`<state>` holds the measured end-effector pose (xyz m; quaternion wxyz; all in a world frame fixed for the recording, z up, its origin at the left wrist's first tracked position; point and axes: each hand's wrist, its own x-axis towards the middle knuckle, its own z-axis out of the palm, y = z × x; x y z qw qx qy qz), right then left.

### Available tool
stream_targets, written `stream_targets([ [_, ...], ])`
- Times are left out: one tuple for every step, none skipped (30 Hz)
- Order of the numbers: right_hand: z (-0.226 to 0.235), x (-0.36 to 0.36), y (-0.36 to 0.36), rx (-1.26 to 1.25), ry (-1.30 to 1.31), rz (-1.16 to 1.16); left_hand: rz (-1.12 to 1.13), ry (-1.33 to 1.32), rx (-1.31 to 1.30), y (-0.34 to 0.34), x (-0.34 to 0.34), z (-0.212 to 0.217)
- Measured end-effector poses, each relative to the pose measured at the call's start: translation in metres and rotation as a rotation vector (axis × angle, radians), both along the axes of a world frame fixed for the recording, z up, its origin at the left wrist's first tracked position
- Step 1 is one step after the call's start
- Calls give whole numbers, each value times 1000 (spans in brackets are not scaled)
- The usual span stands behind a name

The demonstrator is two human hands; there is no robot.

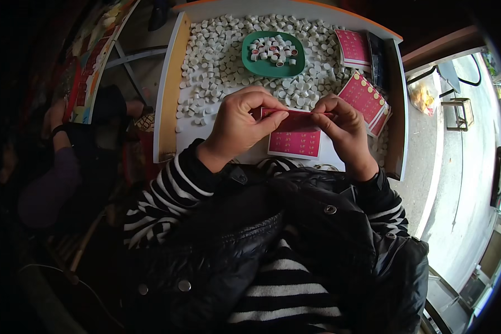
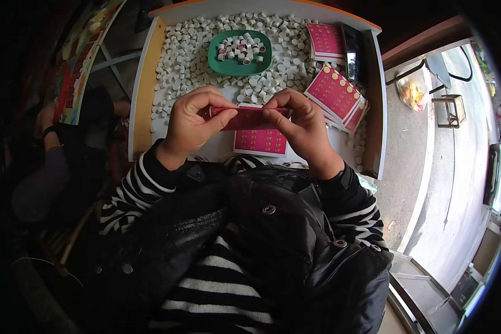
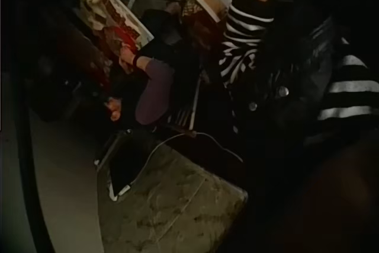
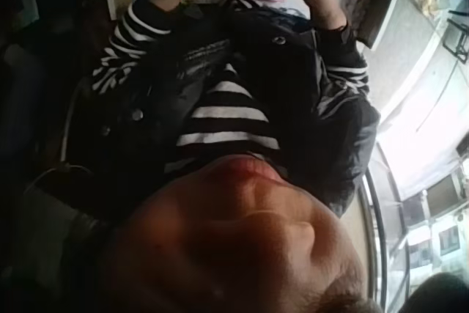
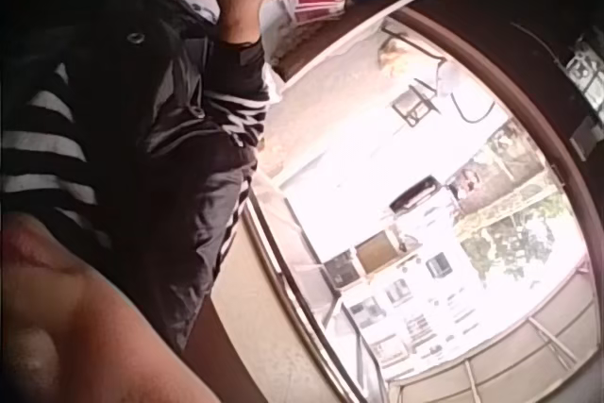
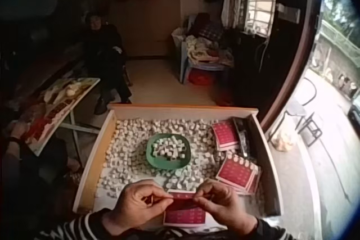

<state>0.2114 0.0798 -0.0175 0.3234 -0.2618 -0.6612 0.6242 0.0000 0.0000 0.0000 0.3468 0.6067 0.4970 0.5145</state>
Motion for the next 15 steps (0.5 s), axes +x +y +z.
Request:
stream_targets([
  [0, 0, 0, -38, 15, -8, 4, 0, -17, -1, -2, -1],
  [0, 0, -1, -75, 30, -17, 9, -1, -33, -1, -3, -2],
  [0, 0, -1, -113, 45, -25, 13, -1, -50, -1, -4, -3],
  [0, 0, -1, -113, 46, -25, 13, 0, -50, -1, -4, -5],
  [1, 1, -2, -147, 46, -29, 30, -9, -27, -1, -5, -8],
  [1, 2, -2, -181, 46, -33, 47, -18, -5, 0, -5, -10],
  [1, 2, -2, -215, 47, -36, 64, -27, 18, 0, -5, -11],
  [1, 3, -2, -216, 47, -36, 64, -27, 18, -1, -5, -13],
  [0, 3, -2, -229, 45, -42, 65, -42, 21, -1, -6, -14],
  [-1, 4, -2, -242, 43, -48, 64, -57, 25, -1, -6, -16],
  [-3, 5, -2, -256, 41, -55, 64, -73, 28, -2, -6, -17],
  [-6, 6, -1, -256, 41, -55, 64, -73, 28, -2, -5, -20],
  [-10, 7, 1, -255, 16, -61, 64, -43, -5, -2, -5, -24],
  [-15, 9, 3, -254, -9, -67, 65, -14, -38, -3, -5, -29],
  [-20, 11, 5, -252, -35, -76, 64, 15, -70, -2, -4, -35],
])
